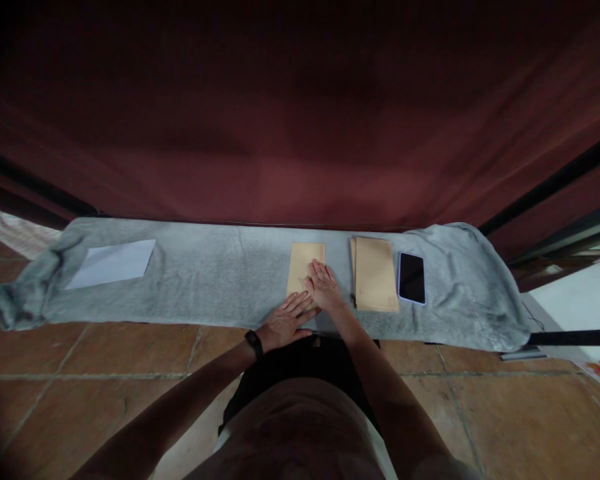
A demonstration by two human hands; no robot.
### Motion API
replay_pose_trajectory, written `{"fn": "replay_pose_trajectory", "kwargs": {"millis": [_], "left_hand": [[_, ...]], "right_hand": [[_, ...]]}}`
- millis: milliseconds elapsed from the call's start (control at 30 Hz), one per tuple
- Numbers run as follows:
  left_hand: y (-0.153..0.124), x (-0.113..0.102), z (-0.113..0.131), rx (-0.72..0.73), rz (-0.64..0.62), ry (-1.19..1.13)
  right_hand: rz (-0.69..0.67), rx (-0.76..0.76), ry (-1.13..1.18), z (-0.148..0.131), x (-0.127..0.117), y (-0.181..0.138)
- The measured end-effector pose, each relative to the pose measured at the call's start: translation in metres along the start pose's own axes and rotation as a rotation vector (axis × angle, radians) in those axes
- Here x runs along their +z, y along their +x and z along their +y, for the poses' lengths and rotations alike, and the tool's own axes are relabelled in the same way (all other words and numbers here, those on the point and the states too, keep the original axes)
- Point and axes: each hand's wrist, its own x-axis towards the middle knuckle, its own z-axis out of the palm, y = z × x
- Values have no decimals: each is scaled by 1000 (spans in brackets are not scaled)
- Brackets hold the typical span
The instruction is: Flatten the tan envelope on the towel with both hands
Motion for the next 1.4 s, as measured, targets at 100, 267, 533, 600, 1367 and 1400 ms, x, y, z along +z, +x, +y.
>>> {"fn": "replay_pose_trajectory", "kwargs": {"millis": [100,267,533,600,1367,1400], "left_hand": [[1,-1,1,-6,-11,-2],[0,0,1,-7,-37,-5],[-1,3,0,16,-59,-29],[-2,3,-1,31,-63,-27],[-28,1,8,-225,28,-25],[-21,3,9,-231,29,-30]], "right_hand": [[28,10,6,-6,-3,-22],[61,41,26,-21,-8,-56],[96,19,27,-35,-14,-103],[91,-5,26,-38,-16,-109],[90,-32,58,-34,-30,-126],[92,-28,57,-35,-29,-126]]}}
